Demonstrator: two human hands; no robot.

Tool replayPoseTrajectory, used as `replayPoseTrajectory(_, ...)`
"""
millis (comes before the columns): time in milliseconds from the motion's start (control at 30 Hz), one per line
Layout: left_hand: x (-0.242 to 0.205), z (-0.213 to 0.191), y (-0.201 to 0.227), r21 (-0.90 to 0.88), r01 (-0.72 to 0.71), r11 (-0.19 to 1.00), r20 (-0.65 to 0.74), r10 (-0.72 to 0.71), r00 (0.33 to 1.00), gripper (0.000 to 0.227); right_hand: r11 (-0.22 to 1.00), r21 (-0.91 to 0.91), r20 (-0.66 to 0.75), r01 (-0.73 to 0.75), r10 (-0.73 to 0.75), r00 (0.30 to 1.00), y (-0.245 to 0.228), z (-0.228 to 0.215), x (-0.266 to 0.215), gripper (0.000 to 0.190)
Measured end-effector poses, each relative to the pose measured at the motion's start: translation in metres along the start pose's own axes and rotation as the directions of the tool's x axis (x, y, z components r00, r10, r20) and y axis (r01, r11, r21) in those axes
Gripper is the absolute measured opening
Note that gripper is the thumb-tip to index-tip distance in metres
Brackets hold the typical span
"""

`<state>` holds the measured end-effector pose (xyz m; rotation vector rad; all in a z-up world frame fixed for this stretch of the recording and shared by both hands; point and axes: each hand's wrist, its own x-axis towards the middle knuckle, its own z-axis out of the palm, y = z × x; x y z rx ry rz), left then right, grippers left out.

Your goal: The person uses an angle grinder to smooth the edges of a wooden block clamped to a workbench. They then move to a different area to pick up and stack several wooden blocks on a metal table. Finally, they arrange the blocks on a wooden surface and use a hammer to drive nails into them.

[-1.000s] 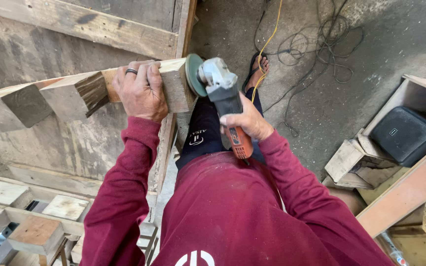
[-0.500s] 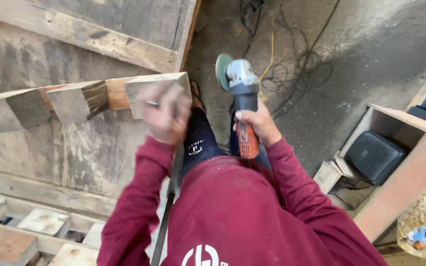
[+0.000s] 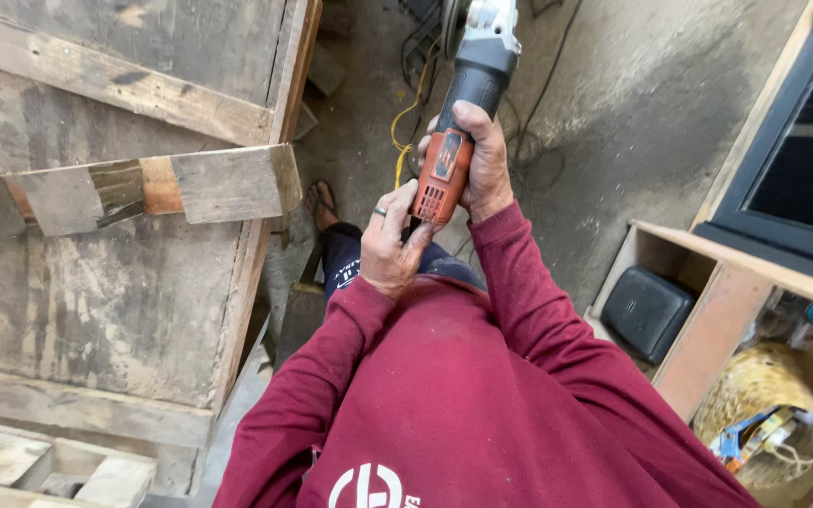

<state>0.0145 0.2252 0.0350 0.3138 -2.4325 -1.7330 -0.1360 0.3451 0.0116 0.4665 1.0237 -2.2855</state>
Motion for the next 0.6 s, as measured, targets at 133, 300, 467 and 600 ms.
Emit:
replayPoseTrajectory(133,-0.004,0.02,0.014,0.005,-0.07,0.998,-0.039,0.07,0.997,0.058,0.998,-0.031,0.036,0.049,-0.048,0.998,-0.022,0.001,-0.01,0.044)
replayPoseTrajectory(300,0.012,0.028,0.049,0.159,-0.091,0.983,0.002,0.092,0.996,0.065,0.986,-0.145,0.038,0.087,-0.083,0.996,-0.043,-0.005,-0.016,0.045)
replayPoseTrajectory(467,0.056,-0.011,0.121,0.145,-0.315,0.938,0.149,0.294,0.944,0.063,0.993,-0.112,0.052,0.036,-0.03,0.998,-0.052,-0.013,-0.016,0.045)
replayPoseTrajectory(600,0.077,-0.045,0.178,-0.485,-0.266,0.833,0.251,0.424,0.87,0.016,0.985,-0.164,0.054,-0.05,0.059,0.997,-0.053,-0.009,0.004,0.047)
